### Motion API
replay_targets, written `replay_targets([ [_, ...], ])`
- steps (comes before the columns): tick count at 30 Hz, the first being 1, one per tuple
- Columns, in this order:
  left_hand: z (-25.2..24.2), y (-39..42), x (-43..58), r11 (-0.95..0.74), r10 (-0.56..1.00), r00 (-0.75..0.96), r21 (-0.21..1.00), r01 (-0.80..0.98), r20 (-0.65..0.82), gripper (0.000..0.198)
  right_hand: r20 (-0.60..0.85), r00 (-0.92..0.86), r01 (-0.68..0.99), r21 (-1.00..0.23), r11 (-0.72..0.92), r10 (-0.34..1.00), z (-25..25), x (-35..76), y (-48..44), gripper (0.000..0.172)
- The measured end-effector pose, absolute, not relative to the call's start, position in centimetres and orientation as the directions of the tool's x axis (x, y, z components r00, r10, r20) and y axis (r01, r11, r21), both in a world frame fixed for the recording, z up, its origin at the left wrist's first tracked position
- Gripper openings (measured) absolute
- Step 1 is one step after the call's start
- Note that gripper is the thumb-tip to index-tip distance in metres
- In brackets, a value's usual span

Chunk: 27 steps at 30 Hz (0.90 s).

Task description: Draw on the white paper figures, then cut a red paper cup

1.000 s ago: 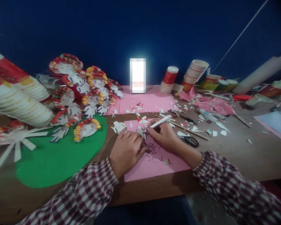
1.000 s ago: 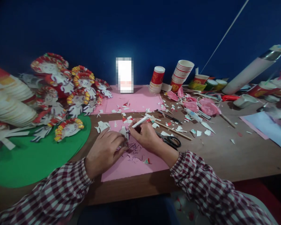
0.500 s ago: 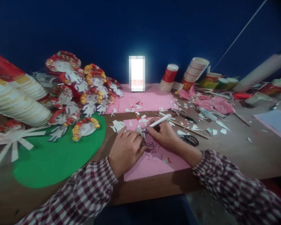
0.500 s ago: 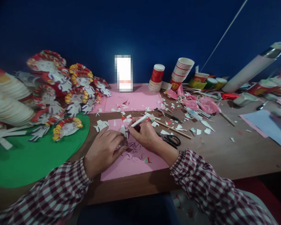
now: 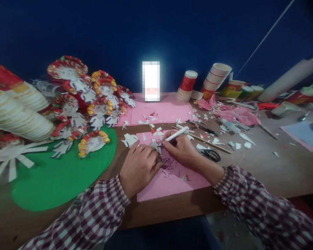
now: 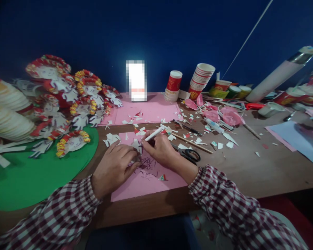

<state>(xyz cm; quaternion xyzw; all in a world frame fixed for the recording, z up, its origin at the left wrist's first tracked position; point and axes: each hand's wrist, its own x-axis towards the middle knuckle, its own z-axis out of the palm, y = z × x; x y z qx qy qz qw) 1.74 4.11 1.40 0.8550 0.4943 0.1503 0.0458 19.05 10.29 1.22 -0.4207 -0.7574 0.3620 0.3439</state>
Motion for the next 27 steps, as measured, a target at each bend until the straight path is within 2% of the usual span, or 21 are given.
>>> replay_targets([
  [8,1.29,4.15,1.70,-0.516,0.853,0.470,0.226,0.826,0.228,0.028,0.158,-0.415,0.364,-0.874,0.322,0.896,1.22,19.15,10.29,0.012],
  [16,1.35,4.10,1.69,-0.510,0.856,0.466,0.220,0.832,0.225,0.028,0.208,-0.418,0.384,-0.842,0.380,0.884,1.27,19.07,10.26,0.010],
  [27,1.22,4.18,1.69,-0.521,0.849,0.474,0.220,0.825,0.234,0.026,0.171,-0.412,0.334,-0.886,0.323,0.895,1.25,19.13,10.36,0.011],
])
